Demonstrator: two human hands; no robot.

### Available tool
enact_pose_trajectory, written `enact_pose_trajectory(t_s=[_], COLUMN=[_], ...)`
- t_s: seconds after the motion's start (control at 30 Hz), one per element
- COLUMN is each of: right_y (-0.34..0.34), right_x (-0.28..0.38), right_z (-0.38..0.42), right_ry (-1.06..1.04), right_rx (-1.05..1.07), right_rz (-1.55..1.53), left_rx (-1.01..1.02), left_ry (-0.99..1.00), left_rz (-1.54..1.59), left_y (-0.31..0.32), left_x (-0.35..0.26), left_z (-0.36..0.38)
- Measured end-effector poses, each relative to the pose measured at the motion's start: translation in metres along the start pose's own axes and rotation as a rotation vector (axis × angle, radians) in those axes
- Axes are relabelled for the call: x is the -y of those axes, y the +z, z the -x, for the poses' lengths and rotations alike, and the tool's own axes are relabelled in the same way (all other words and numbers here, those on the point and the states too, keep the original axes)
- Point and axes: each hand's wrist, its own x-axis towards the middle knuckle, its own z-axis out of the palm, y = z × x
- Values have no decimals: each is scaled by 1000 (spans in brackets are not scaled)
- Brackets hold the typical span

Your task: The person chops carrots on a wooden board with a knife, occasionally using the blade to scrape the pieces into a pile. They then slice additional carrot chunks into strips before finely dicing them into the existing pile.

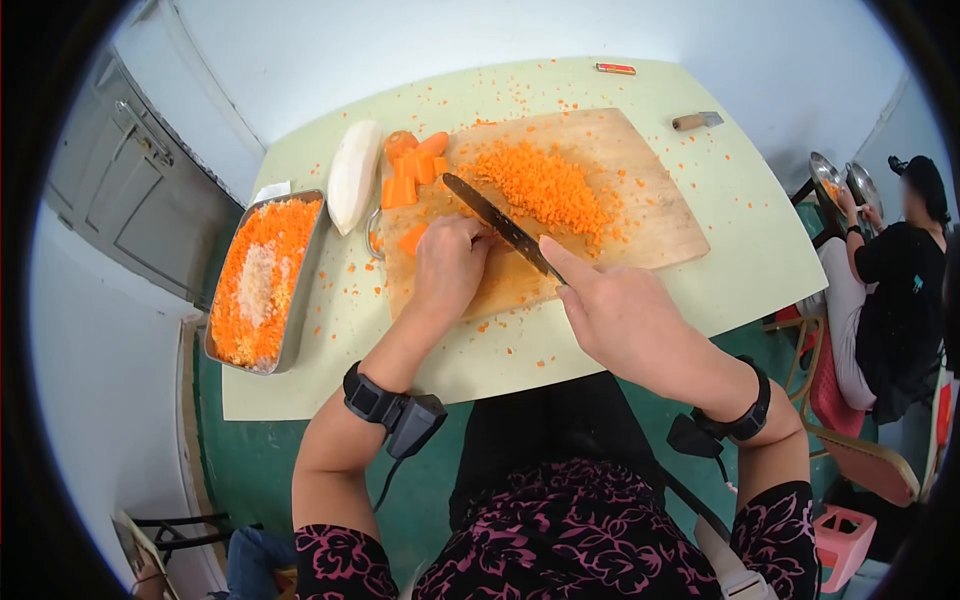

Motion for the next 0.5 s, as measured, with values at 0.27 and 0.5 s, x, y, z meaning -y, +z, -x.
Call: enact_pose_trajectory(t_s=[0.27, 0.5], right_y=[-25, 0], right_x=[7, -2], right_z=[-1, 5], right_ry=[164, -46], right_rx=[6, -137], right_rz=[-187, -114], left_rx=[76, 92], left_ry=[27, -128], left_rz=[100, 160], left_y=[-7, -13], left_x=[6, 0], left_z=[1, -2])
